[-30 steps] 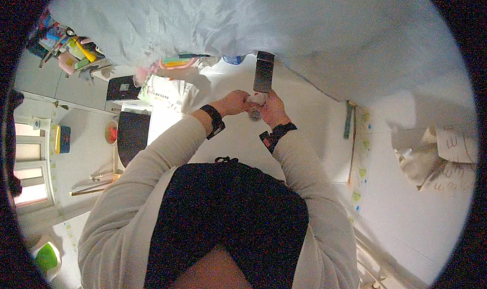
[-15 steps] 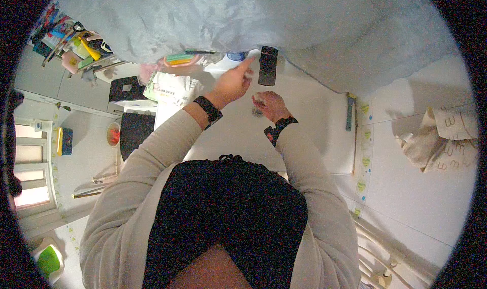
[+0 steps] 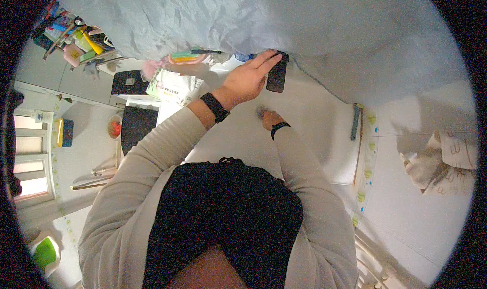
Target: The person wipes a tiled wall with a cloth, then moves to a sink to wet and wring the cloth, and returns to continue wiping the wall. The person handles a cloth and a faucet while cleaning the wall surface.
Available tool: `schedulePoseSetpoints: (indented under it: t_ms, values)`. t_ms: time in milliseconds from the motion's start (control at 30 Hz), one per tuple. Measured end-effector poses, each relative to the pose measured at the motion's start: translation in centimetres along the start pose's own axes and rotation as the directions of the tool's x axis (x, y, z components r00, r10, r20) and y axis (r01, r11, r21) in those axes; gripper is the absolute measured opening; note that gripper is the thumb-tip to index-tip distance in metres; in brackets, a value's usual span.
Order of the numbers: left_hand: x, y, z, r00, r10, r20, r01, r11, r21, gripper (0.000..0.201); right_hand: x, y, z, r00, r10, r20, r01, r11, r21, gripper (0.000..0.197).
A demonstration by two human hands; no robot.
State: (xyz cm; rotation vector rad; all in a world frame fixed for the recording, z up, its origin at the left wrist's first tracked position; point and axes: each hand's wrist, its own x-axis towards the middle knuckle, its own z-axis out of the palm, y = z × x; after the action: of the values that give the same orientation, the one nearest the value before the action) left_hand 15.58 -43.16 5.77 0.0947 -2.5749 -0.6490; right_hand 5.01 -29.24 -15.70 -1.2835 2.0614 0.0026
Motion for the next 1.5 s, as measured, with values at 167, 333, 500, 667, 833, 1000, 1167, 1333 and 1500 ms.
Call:
schedulePoseSetpoints:
  t_ms: [167,333,500,667,833,1000,1167,1333,1500]
  values:
    - [0.2,-0.4,-0.3,1.000,0.013,0.010,-0.012,0.998,-0.061,0.062,1.2,0.5,0.8,0.993,0.114,0.041,-0.115,0.993,0.018,0.042]
    - [-0.2,-0.7,0.1,1.000,0.013,-0.006,-0.013,0.996,-0.087,0.060,2.0,1.5,-1.4,0.961,-0.208,0.180,0.269,0.843,-0.466,0.035]
    - [-1.4,-1.3,0.9,0.999,0.006,0.050,-0.003,0.999,-0.054,0.057,-1.2,0.4,-4.0,0.889,0.078,-0.451,0.385,0.404,0.830,0.028]
    - [-2.2,-1.4,1.3,0.999,-0.009,0.054,0.010,1.000,-0.017,0.050,-1.4,-1.2,-5.8,0.974,-0.020,-0.226,0.155,-0.670,0.726,0.026]
    - [0.0,-2.1,1.1,0.991,0.096,0.091,-0.119,0.950,0.288,0.040,-0.5,-0.9,-5.1,0.988,0.091,-0.126,0.154,-0.662,0.734,0.025]
    - [2.2,-1.1,1.4,0.966,0.244,0.088,-0.259,0.884,0.389,0.033,-0.7,-0.3,-4.5,0.992,0.114,-0.045,0.111,-0.674,0.730,0.025]
    - [3.6,-0.1,0.7,0.996,0.091,0.010,-0.088,0.924,0.373,0.030,-1.0,0.1,-4.0,0.916,0.088,-0.391,0.389,0.036,0.920,0.023]
    - [3.8,0.2,0.2,0.999,0.034,0.027,-0.041,0.937,0.348,0.029,-1.1,-0.6,-4.5,0.956,0.133,-0.260,0.290,-0.311,0.905,0.022]
    - [3.7,0.2,-0.1,1.000,0.011,-0.018,-0.007,0.972,0.234,0.024,-2.3,-2.1,-6.4,0.983,0.101,-0.152,0.166,-0.155,0.974,0.015]
